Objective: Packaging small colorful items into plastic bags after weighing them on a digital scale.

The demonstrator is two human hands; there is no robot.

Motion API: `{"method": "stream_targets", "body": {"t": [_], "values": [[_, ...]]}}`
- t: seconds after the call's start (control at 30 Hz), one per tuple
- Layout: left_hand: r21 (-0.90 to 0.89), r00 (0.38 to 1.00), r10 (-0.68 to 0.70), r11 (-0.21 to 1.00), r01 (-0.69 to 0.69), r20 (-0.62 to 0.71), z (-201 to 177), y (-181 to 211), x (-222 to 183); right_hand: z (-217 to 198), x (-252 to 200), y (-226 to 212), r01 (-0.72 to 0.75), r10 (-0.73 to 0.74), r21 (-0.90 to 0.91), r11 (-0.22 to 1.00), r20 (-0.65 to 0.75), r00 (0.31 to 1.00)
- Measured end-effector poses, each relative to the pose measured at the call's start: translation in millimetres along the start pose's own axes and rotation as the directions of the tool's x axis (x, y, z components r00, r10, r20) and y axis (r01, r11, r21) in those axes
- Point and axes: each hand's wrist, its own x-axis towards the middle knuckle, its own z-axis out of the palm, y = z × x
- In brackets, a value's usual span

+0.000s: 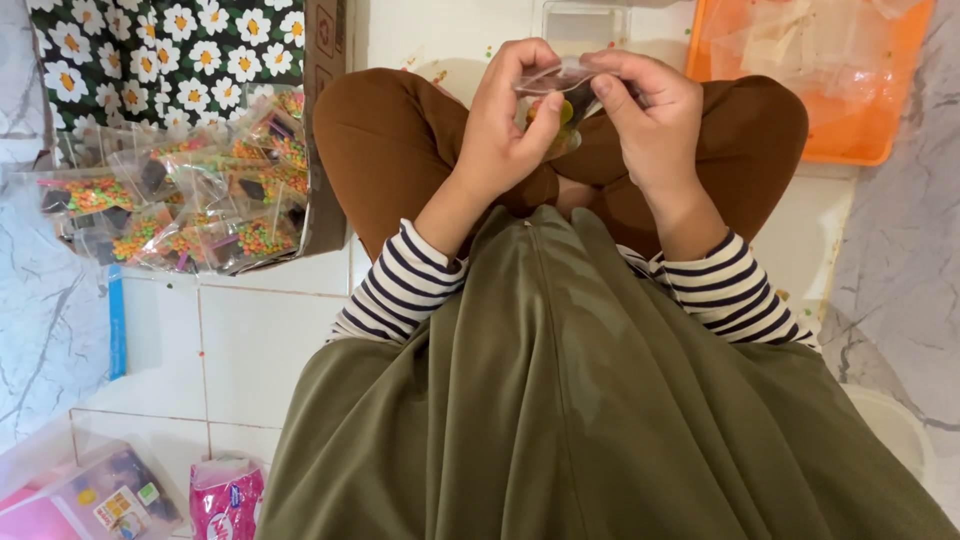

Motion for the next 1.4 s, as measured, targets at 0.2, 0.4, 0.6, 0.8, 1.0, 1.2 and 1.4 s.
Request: {"method": "stream_targets", "body": {"t": [0.2, 0.4, 0.6, 0.8, 1.0, 1.2, 1.4], "values": [[0.014, 0.998, 0.015, 1.0, -0.016, 0.058, -1.3, -5.5, -2.9, 5.4, -1.7, -9.0, 0.096, -0.093, -0.141, 0.985, 0.027, 0.995], [-0.072, 0.998, 0.014, 0.997, -0.01, 0.061, -3.3, -7.8, -4.5, -2.1, 9.4, -36.6, 0.241, -0.191, -0.245, 0.939, 0.209, 0.959], [-0.03, 0.997, 0.016, 0.999, -0.013, 0.08, -1.1, -3.1, -4.7, -19.6, 29.2, -70.9, 0.444, -0.204, -0.519, 0.731, 0.454, 0.867], [-0.071, 0.998, 0.022, 0.997, -0.018, 0.055, 6.2, -8.6, -7.2, -24.3, 34.6, -76.6, 0.479, -0.135, -0.582, 0.658, 0.535, 0.834], [0.001, 0.998, 0.021, 1.0, -0.021, 0.063, 7.4, -1.5, -5.4, -27.2, 34.7, -65.9, 0.406, -0.053, -0.553, 0.728, 0.546, 0.836], [-0.029, 0.999, 0.012, 0.999, -0.013, -0.033, 4.6, -0.5, -2.1, -23.0, 26.4, -57.3, 0.264, -0.151, -0.31, 0.913, 0.346, 0.926], [-0.111, 0.996, -0.042, 0.993, 0.034, -0.076, 3.8, 9.2, -1.7, -20.6, 18.1, -27.8, -0.006, 0.015, -0.039, 0.999, 0.239, 0.971]]}}
